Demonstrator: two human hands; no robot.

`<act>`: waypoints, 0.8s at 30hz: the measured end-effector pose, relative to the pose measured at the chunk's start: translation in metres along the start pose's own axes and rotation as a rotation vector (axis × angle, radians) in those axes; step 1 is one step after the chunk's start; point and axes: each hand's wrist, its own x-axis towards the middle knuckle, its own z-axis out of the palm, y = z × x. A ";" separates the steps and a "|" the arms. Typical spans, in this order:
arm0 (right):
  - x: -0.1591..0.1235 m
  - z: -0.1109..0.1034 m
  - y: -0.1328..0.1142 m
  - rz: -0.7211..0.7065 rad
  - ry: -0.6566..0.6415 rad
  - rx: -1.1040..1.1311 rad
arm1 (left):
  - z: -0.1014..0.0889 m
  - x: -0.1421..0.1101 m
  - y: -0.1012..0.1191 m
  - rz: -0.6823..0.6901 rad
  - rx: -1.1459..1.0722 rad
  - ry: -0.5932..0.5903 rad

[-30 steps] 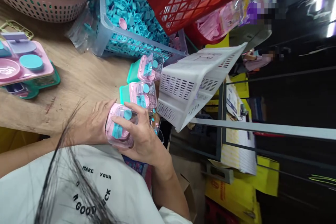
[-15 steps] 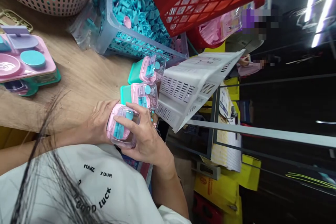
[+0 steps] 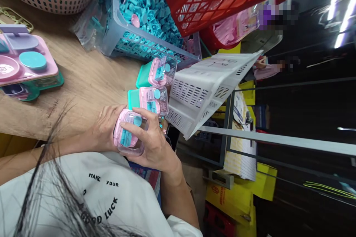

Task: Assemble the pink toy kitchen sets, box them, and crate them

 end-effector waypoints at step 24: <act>0.001 0.003 -0.004 0.032 -0.023 -0.008 | -0.003 -0.002 0.003 -0.014 -0.018 0.007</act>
